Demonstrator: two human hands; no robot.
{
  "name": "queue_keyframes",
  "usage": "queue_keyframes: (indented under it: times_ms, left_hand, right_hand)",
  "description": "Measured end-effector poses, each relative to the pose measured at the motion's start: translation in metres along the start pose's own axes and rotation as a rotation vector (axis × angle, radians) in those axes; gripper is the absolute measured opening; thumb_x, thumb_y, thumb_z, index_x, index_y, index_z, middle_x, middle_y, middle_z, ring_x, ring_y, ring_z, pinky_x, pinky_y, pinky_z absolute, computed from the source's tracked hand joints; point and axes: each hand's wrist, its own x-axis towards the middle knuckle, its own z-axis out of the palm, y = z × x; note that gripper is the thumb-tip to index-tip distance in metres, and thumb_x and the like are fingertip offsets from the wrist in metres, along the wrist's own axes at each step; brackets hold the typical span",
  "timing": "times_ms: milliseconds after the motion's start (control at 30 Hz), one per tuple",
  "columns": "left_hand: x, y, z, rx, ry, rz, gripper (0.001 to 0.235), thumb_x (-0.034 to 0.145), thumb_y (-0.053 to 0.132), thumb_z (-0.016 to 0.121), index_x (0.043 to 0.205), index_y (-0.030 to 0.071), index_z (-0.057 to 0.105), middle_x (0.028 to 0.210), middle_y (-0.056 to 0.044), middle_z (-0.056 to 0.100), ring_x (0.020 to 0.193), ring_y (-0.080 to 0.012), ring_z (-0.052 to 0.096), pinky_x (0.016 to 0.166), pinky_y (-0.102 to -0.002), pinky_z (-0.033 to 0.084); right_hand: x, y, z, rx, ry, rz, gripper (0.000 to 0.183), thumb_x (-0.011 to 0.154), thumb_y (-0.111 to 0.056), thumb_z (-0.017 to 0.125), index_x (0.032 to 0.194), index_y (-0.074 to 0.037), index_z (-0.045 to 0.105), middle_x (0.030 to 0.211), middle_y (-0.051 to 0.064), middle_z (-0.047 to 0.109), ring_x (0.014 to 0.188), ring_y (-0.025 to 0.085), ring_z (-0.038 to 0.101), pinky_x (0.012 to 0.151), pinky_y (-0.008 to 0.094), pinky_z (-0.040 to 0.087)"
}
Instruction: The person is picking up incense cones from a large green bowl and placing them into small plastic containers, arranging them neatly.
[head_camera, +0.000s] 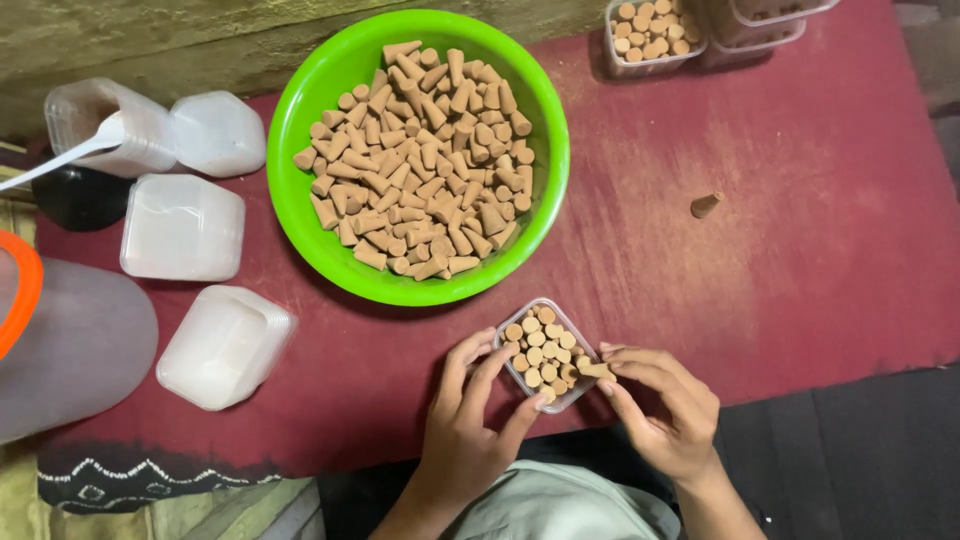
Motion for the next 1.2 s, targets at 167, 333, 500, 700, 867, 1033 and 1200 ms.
queue_keyframes:
  times_ms: [167, 333, 500, 700, 867, 1033, 1200]
  left_hand:
    - [0.005, 0.007, -0.002, 0.026, -0.11, 0.011, 0.063, 0.088, 0.033, 0.079, 0.136, 0.0, 0.056, 0.141, -0.025, 0.052, 0.131, -0.0383, 0.058, 0.107, -0.046, 0.052]
    - [0.011, 0.009, 0.004, 0.114, -0.174, 0.06, 0.074, 0.088, 0.048, 0.075, 0.142, 0.003, 0.052, 0.147, -0.027, 0.047, 0.136, -0.0406, 0.051, 0.111, -0.051, 0.044]
    - [0.01, 0.008, 0.001, 0.272, -0.167, 0.112, 0.093, 0.078, 0.066, 0.078, 0.142, 0.005, 0.051, 0.149, -0.026, 0.049, 0.133, -0.042, 0.054, 0.105, -0.054, 0.049]
    - [0.002, 0.001, -0.011, 0.3, -0.158, 0.088, 0.088, 0.074, 0.065, 0.084, 0.137, 0.011, 0.057, 0.142, -0.018, 0.056, 0.124, -0.0349, 0.059, 0.104, -0.048, 0.051]
    - [-0.009, -0.008, -0.007, 0.303, -0.18, 0.069, 0.083, 0.074, 0.063, 0.086, 0.134, 0.014, 0.057, 0.141, -0.017, 0.057, 0.124, -0.035, 0.058, 0.104, -0.048, 0.049]
    - [-0.009, -0.012, -0.004, 0.349, -0.156, 0.102, 0.078, 0.076, 0.062, 0.085, 0.132, 0.014, 0.058, 0.141, -0.017, 0.058, 0.124, -0.0364, 0.059, 0.102, -0.05, 0.05]
    - [-0.009, -0.014, -0.002, 0.318, -0.18, 0.126, 0.077, 0.077, 0.055, 0.088, 0.13, 0.009, 0.057, 0.138, -0.015, 0.061, 0.121, -0.035, 0.06, 0.1, -0.048, 0.051]
  right_hand:
    - [-0.009, 0.001, 0.0, -0.046, -0.017, -0.009, 0.017, 0.083, -0.002, 0.078, 0.093, 0.004, 0.066, 0.091, 0.021, 0.074, 0.083, 0.028, 0.078, 0.076, 0.029, 0.065]
    - [-0.006, 0.003, 0.0, -0.044, -0.004, -0.016, 0.017, 0.083, -0.002, 0.078, 0.093, 0.004, 0.066, 0.09, 0.021, 0.074, 0.08, 0.026, 0.077, 0.074, 0.028, 0.066]
    - [-0.002, 0.005, -0.001, -0.043, 0.013, -0.02, 0.021, 0.082, -0.002, 0.08, 0.094, 0.005, 0.065, 0.089, 0.022, 0.073, 0.08, 0.028, 0.076, 0.075, 0.03, 0.065]
    - [0.0, 0.008, 0.001, -0.041, -0.009, -0.053, 0.023, 0.08, -0.003, 0.082, 0.093, 0.006, 0.065, 0.085, 0.021, 0.071, 0.076, 0.027, 0.075, 0.07, 0.029, 0.065]
    - [0.007, 0.001, 0.003, -0.024, -0.066, -0.043, 0.02, 0.082, 0.003, 0.079, 0.095, 0.007, 0.065, 0.093, 0.024, 0.071, 0.084, 0.029, 0.075, 0.08, 0.032, 0.066]
    - [0.021, -0.006, 0.009, 0.014, -0.122, -0.071, 0.016, 0.087, 0.005, 0.074, 0.1, 0.008, 0.066, 0.1, 0.025, 0.071, 0.091, 0.031, 0.077, 0.088, 0.033, 0.066]
    - [0.029, -0.006, 0.013, -0.006, -0.246, -0.177, 0.018, 0.092, 0.005, 0.068, 0.109, 0.01, 0.066, 0.11, 0.026, 0.071, 0.099, 0.032, 0.076, 0.092, 0.034, 0.065]
